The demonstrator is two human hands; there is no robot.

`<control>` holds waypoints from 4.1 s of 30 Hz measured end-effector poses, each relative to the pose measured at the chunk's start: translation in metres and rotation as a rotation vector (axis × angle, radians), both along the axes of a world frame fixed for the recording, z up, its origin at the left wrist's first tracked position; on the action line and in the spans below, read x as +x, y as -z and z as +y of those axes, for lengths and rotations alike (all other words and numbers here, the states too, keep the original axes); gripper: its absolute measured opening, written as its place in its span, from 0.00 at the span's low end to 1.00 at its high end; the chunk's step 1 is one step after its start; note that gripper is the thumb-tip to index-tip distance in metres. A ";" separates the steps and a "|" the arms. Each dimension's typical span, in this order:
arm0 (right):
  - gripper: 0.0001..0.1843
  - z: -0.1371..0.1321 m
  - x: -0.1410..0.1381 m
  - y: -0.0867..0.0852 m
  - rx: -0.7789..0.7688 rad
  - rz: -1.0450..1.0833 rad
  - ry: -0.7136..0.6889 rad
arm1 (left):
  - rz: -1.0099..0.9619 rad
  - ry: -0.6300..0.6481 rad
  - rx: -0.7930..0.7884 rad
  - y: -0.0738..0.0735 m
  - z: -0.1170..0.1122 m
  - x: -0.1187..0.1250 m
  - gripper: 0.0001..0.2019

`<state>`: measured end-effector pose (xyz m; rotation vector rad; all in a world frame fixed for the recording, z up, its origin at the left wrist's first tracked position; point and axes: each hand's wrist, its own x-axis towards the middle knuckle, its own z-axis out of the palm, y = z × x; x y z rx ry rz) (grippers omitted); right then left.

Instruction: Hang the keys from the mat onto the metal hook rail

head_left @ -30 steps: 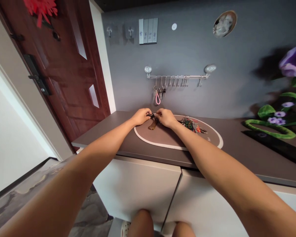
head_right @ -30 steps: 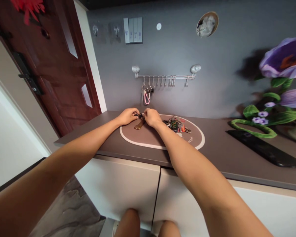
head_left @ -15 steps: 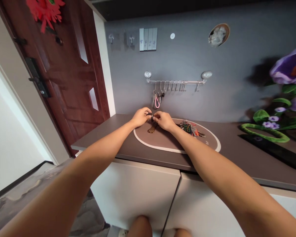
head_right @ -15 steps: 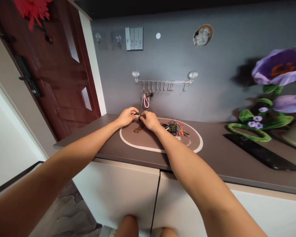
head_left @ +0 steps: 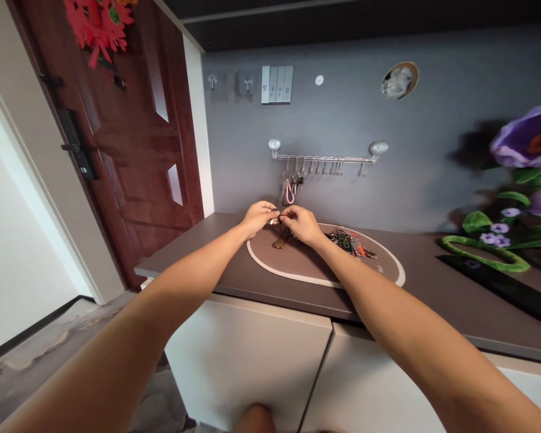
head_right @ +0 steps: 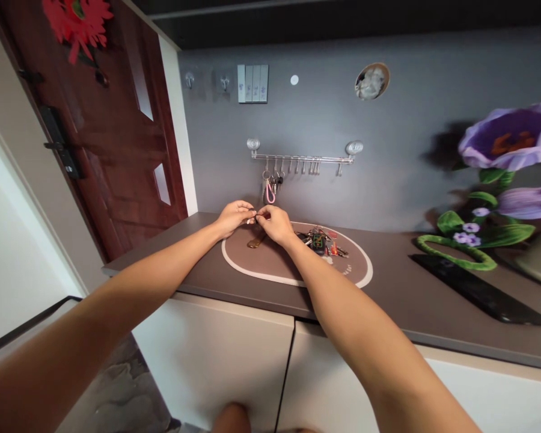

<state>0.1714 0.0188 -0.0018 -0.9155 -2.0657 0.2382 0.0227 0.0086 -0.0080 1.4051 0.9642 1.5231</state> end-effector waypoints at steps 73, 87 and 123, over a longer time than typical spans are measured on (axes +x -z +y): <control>0.10 0.089 0.018 -0.080 -0.074 0.515 0.543 | 0.964 -0.202 0.382 0.011 0.002 0.010 0.12; 0.10 0.088 0.019 -0.067 -0.092 0.478 0.543 | 0.950 -0.180 0.380 0.011 0.003 0.009 0.11; 0.15 0.035 0.024 -0.055 -0.247 0.436 0.326 | 1.039 -0.111 0.240 0.009 0.003 0.006 0.12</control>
